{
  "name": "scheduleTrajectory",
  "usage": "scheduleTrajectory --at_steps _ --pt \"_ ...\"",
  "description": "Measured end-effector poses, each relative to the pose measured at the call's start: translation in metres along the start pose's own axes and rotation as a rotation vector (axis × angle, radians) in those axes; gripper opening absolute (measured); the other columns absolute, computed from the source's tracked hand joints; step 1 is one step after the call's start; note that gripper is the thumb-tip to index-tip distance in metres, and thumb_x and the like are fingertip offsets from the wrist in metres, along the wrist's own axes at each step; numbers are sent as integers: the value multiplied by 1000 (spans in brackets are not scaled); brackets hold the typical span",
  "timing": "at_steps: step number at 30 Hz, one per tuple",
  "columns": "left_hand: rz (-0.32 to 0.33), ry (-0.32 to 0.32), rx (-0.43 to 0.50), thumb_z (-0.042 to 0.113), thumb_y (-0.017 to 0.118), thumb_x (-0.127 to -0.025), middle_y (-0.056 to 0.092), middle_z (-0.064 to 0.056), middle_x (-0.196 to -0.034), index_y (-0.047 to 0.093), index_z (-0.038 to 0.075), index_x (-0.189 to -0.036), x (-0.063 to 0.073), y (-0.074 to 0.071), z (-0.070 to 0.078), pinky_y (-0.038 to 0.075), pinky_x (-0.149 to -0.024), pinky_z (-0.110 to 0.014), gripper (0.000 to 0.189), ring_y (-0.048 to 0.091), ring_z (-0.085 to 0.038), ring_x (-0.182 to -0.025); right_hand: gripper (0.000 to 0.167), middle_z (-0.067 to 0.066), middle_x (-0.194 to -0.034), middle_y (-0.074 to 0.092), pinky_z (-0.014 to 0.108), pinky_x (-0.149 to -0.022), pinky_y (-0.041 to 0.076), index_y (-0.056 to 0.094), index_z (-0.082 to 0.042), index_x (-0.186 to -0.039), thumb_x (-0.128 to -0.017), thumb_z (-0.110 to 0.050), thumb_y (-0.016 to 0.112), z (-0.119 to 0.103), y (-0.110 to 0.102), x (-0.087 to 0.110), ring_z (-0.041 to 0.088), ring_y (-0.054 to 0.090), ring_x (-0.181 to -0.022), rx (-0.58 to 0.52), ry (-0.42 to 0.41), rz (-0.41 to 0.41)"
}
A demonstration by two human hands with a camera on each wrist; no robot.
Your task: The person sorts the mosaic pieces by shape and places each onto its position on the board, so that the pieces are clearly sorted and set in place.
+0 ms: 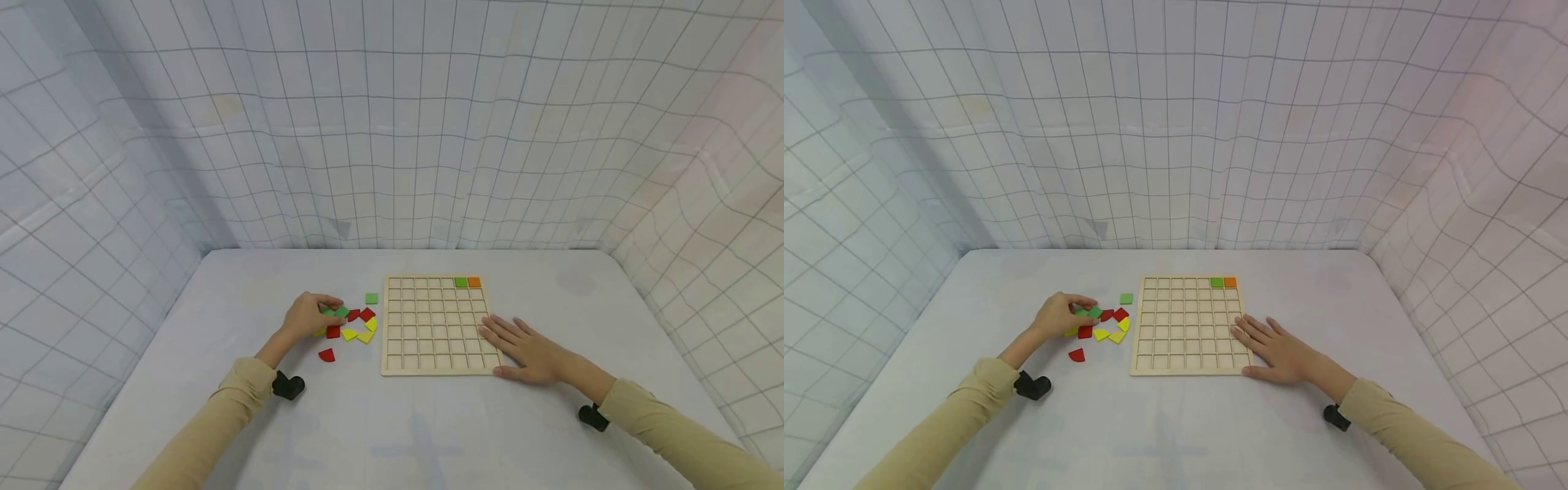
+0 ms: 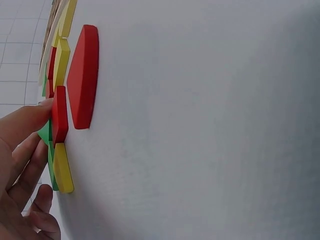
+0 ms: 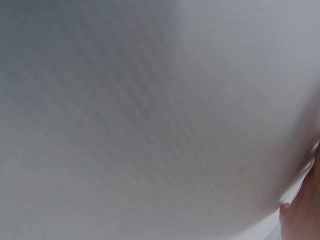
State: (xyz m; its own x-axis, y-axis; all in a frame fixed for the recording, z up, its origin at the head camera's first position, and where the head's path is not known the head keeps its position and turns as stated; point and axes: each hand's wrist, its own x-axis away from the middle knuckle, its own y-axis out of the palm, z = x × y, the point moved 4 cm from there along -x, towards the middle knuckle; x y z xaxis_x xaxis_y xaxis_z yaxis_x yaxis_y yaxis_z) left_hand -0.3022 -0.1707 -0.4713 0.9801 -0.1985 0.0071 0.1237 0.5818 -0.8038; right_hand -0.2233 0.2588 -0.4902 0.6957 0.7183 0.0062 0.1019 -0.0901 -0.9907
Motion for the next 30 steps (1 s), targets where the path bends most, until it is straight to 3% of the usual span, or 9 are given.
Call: scheduleTrajectory --at_steps 11,17,22,30 --pt "36 52 8 23 79 -78 73 -10 -95 73 7 -109 1 -2 6 41 -66 -25 35 53 -21 -83 77 10 -162 14 62 -113 14 17 -14 -155 -96 -54 47 0 -1 -2 31 14 -149 0 11 -25" --pt "57 50 -9 24 80 -77 73 -10 -99 75 7 -105 0 -2 7 43 -63 -23 34 56 -19 -81 77 12 -161 18 63 -111 18 19 -13 -155 -96 -52 48 1 -2 -3 31 16 -148 19 -14 15" --pt "61 35 -21 26 81 -76 72 -9 -97 76 9 -103 0 -2 8 40 -59 -23 33 51 -19 -80 78 8 -162 14 61 -113 15 17 -16 -155 -95 -55 47 2 -2 -2 29 13 -149 29 10 -23" --pt "69 39 -19 27 78 -77 72 -5 -94 75 12 -107 2 -3 8 39 -62 -25 33 50 -21 -84 78 8 -162 13 61 -114 14 16 -15 -155 -96 -54 46 0 -1 -1 30 13 -149 27 12 -44"
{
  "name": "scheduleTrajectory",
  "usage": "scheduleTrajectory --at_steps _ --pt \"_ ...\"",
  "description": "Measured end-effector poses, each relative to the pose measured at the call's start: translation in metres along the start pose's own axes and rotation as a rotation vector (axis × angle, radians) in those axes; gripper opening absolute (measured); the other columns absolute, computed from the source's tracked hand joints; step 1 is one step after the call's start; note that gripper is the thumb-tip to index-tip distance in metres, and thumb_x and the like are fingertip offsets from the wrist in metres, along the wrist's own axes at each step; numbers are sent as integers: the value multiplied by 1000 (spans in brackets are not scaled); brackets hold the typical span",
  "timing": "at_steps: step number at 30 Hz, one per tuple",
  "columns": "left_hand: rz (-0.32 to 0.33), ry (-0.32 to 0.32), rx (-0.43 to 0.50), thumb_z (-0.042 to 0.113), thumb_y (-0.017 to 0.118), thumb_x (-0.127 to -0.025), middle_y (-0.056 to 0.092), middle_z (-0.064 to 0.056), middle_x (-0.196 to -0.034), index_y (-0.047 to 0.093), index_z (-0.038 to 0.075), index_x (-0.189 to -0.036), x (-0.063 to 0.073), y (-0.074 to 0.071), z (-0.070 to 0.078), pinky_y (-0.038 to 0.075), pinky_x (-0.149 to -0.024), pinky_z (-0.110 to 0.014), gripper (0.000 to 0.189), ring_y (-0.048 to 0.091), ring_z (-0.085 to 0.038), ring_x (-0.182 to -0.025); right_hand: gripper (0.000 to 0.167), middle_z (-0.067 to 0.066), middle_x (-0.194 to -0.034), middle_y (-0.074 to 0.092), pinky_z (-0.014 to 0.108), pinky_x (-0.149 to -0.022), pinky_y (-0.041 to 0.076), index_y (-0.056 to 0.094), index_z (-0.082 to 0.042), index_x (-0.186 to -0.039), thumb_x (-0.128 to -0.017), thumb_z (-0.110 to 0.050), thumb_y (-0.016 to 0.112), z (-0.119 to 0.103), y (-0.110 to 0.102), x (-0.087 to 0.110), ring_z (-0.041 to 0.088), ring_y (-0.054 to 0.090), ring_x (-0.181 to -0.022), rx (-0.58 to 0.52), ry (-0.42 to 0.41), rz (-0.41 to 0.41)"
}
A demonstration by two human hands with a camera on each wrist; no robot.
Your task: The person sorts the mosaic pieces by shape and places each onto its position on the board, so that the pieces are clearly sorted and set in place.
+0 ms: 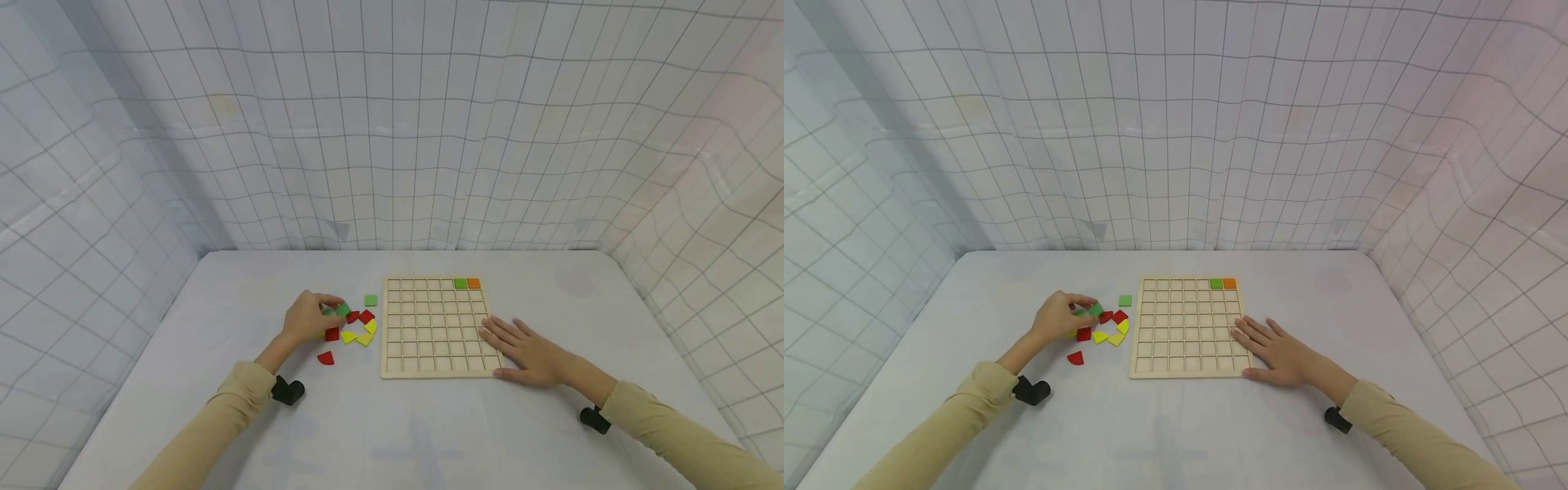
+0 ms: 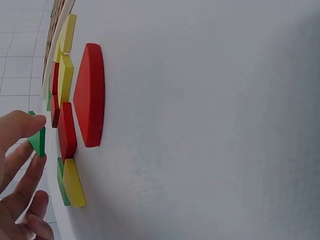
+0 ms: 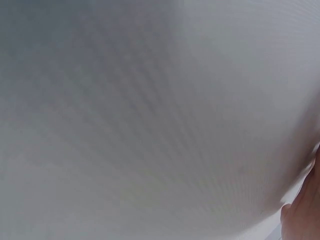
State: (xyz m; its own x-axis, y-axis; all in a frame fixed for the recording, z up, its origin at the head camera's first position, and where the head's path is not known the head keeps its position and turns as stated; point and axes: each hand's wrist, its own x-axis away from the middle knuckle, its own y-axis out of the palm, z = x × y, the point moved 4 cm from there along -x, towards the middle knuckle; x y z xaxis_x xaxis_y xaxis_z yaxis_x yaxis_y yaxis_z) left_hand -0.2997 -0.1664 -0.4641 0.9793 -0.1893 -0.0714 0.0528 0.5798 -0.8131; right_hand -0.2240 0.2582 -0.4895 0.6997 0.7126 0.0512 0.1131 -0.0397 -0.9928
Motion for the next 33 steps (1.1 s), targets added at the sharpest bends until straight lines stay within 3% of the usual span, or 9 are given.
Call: scheduleTrajectory --at_steps 7,18,28,33 --pt "37 9 -24 28 78 -77 73 -5 -95 76 13 -105 -2 -5 6 40 -61 -25 31 52 -22 -86 78 8 -162 12 61 -114 14 16 -15 -155 -96 -54 46 0 0 0 30 12 -149 -4 5 -6" --pt "44 15 -52 24 76 -79 72 -6 -102 75 14 -107 -8 -7 15 44 -63 -25 30 53 -23 -91 78 7 -162 13 60 -114 15 15 -16 -155 -96 -55 46 2 1 0 29 13 -149 14 -5 10" --pt "49 86 -99 25 76 -79 72 -5 -103 74 13 -109 -19 -8 28 47 -67 -29 32 53 -23 -91 78 7 -162 12 60 -114 14 16 -15 -155 -96 -55 46 2 2 0 29 13 -149 3 -5 8" --pt "48 90 -93 25 75 -80 71 -4 -105 74 14 -111 -24 -9 36 46 -66 -30 33 54 -23 -95 77 9 -162 14 61 -114 15 17 -14 -155 -96 -53 47 2 1 0 31 14 -149 -9 -12 9"
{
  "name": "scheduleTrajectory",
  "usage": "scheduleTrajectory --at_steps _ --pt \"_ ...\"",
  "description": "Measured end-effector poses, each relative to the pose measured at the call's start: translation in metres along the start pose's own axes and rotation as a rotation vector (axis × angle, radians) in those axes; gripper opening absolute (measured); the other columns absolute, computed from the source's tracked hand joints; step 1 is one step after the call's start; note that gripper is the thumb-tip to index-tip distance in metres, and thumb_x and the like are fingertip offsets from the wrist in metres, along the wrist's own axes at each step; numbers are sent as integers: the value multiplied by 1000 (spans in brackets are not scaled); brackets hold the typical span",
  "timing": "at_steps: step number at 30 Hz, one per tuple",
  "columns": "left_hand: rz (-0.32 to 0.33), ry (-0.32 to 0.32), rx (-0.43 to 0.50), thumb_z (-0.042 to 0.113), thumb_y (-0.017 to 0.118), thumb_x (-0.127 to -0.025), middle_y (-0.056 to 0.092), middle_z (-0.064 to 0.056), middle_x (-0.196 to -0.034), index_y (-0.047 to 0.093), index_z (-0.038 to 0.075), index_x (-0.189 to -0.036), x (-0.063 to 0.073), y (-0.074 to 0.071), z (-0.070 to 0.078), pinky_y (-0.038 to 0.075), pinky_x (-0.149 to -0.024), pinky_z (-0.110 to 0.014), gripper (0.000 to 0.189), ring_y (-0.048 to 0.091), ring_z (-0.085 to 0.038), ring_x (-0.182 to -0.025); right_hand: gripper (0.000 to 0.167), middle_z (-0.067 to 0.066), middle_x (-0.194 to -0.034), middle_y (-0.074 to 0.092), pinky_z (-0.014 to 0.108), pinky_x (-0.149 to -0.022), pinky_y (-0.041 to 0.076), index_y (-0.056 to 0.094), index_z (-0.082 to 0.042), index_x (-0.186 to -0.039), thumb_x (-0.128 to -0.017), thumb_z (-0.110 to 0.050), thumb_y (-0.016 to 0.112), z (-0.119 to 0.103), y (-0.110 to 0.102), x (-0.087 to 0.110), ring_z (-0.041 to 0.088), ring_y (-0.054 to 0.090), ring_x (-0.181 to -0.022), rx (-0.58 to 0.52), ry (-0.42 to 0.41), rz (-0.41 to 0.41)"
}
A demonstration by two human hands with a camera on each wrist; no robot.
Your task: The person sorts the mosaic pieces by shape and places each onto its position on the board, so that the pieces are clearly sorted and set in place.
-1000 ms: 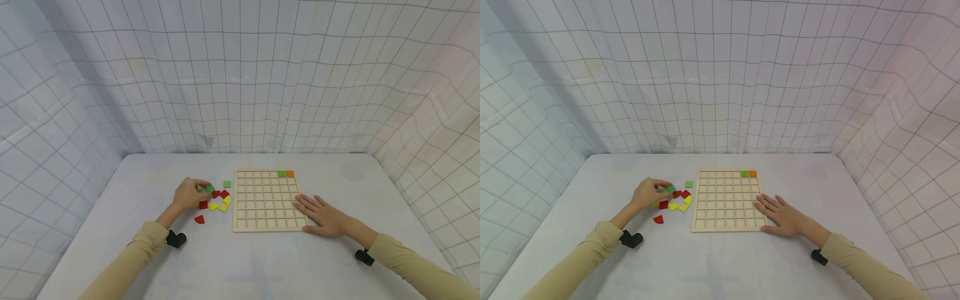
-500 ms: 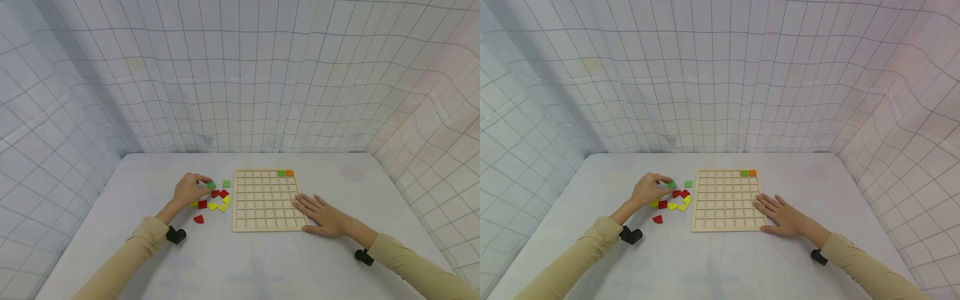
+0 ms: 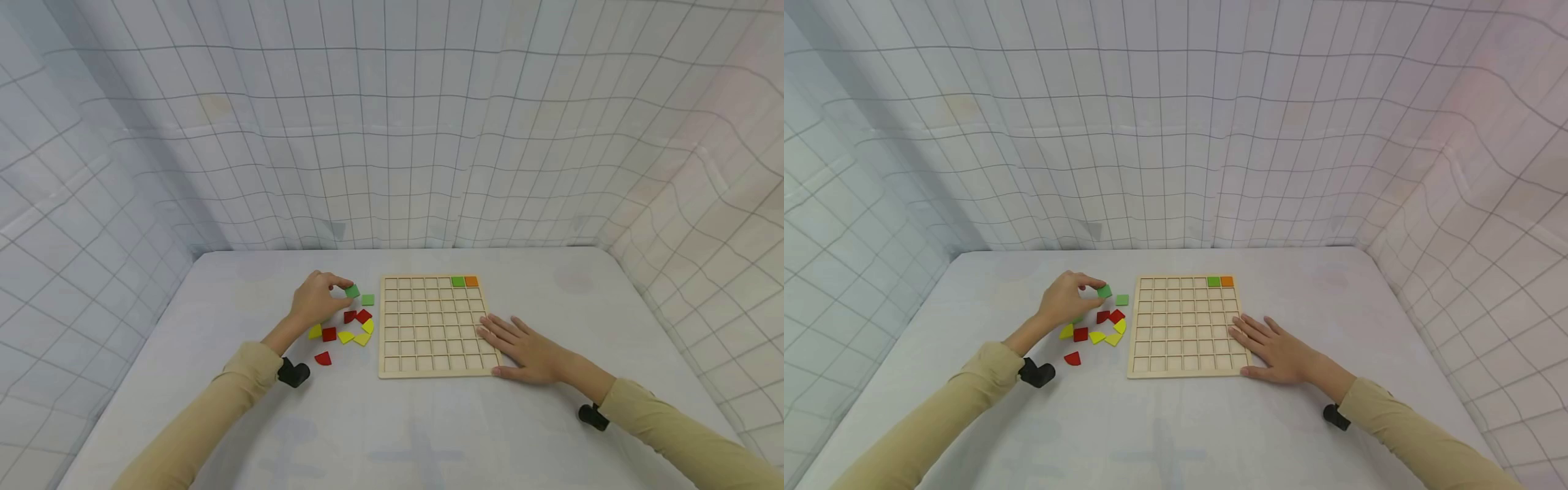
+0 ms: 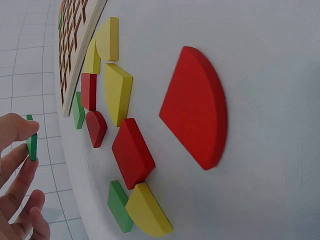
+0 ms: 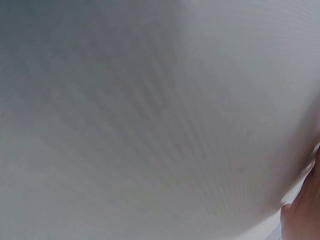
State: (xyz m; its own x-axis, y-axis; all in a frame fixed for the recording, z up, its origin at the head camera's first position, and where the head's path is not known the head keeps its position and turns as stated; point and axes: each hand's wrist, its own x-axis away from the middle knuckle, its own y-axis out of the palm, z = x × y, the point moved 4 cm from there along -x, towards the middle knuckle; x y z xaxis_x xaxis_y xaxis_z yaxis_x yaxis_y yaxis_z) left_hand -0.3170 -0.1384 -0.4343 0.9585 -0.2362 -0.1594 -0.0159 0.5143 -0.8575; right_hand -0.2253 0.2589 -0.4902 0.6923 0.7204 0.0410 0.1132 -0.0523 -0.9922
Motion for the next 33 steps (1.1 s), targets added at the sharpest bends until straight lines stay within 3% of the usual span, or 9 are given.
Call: scheduleTrajectory --at_steps 25,33 --pt "14 93 30 27 76 -79 73 -2 -102 75 15 -108 -25 13 35 46 -63 -28 31 56 -22 -91 77 8 -162 12 60 -115 12 15 -14 -155 -96 -52 47 1 -1 0 30 12 -149 -34 9 -15" --pt "-20 105 30 29 76 -79 73 -1 -101 75 16 -108 -35 20 47 45 -58 -23 32 57 -21 -91 77 12 -161 15 62 -113 15 18 -12 -155 -96 -52 48 0 -2 -1 33 15 -148 -20 -5 4"
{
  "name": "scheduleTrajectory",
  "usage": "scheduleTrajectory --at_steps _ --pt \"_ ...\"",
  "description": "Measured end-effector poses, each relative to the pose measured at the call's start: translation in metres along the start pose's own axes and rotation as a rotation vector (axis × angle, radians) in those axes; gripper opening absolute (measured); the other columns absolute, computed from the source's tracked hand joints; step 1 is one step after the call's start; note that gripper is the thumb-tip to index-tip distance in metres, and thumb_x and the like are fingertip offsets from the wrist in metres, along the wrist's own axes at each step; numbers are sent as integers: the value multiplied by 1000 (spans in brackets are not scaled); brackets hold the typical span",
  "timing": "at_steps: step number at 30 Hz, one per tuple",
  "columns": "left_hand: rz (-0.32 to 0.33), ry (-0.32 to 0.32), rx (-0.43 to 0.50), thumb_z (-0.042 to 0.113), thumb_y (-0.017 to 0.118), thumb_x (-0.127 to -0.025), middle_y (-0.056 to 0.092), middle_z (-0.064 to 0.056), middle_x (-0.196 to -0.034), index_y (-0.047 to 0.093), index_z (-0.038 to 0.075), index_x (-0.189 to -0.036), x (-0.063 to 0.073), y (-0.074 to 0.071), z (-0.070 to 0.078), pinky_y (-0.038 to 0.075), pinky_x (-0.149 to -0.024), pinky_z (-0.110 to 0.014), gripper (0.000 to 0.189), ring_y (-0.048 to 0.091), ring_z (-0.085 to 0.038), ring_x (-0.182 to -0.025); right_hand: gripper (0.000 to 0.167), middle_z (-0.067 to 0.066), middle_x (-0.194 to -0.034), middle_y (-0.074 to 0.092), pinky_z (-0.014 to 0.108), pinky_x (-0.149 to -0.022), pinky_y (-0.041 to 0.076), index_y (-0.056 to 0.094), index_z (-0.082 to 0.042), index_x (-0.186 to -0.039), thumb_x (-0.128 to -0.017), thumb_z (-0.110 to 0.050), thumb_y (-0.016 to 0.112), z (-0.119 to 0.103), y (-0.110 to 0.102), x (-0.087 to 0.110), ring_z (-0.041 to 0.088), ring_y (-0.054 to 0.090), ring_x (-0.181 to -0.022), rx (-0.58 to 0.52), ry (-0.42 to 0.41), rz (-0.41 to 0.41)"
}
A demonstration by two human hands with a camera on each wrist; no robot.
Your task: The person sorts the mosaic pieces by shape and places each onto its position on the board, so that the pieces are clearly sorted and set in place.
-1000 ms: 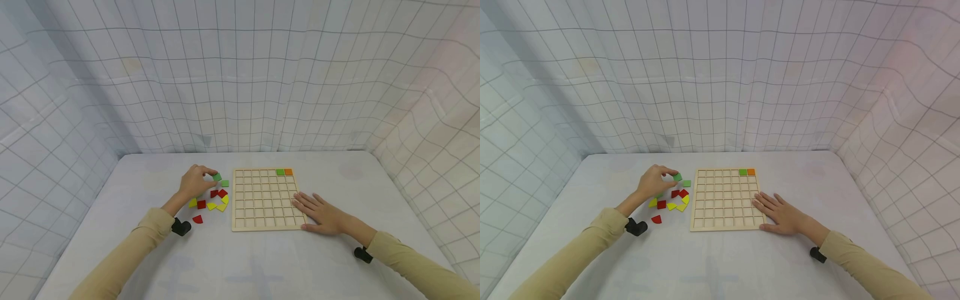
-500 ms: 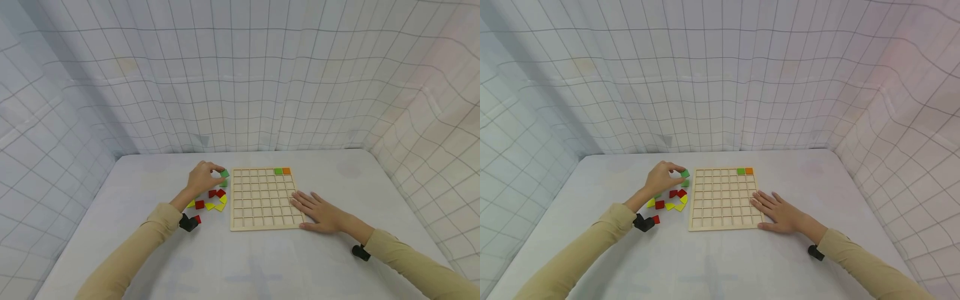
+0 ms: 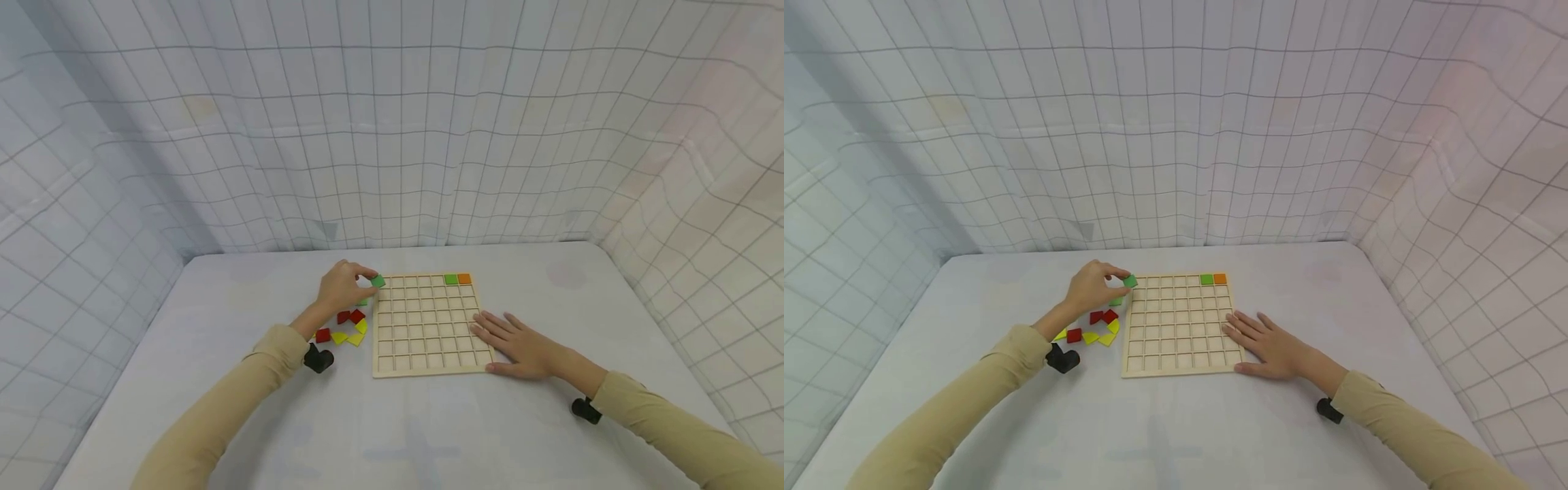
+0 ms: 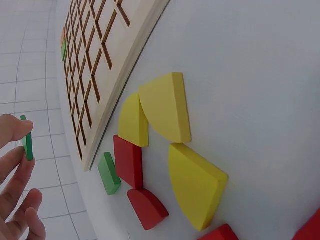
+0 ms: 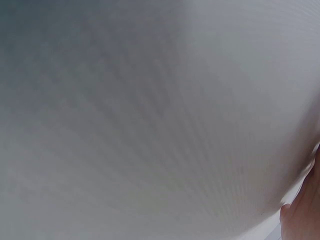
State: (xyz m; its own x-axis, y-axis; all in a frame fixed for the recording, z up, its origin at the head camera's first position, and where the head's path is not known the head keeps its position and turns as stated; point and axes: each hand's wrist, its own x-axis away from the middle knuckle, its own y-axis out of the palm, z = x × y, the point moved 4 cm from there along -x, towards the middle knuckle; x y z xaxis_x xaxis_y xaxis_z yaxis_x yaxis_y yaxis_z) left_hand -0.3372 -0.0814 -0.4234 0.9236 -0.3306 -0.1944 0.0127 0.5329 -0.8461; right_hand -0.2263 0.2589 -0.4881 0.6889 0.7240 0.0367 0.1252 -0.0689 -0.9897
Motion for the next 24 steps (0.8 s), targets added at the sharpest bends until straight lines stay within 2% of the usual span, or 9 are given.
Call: scheduleTrajectory --at_steps 7,16,20,24 --pt "-3 23 16 29 77 -78 74 -1 -100 76 14 -106 -11 7 9 44 -60 -24 31 56 -20 -88 77 11 -162 14 62 -114 14 17 -12 -155 -96 -53 46 0 -1 0 33 13 -149 -1 14 -12" --pt "-20 46 13 29 77 -79 73 0 -102 76 16 -106 -24 18 19 46 -62 -26 30 58 -20 -91 74 15 -160 20 64 -110 19 23 -11 -154 -96 -51 48 -1 -3 0 34 18 -147 3 -26 59" --pt "-30 57 23 28 77 -80 73 -1 -103 75 16 -107 -27 21 24 50 -67 -30 30 59 -21 -95 75 15 -159 21 64 -110 19 22 -11 -154 -96 -51 48 -1 -3 -1 34 18 -147 3 -23 46" --pt "-32 68 27 27 77 -80 73 -2 -102 75 15 -108 -32 25 29 50 -66 -30 30 60 -21 -94 76 13 -161 17 63 -112 17 19 -12 -154 -97 -52 46 0 -1 -1 34 16 -148 9 -7 12"
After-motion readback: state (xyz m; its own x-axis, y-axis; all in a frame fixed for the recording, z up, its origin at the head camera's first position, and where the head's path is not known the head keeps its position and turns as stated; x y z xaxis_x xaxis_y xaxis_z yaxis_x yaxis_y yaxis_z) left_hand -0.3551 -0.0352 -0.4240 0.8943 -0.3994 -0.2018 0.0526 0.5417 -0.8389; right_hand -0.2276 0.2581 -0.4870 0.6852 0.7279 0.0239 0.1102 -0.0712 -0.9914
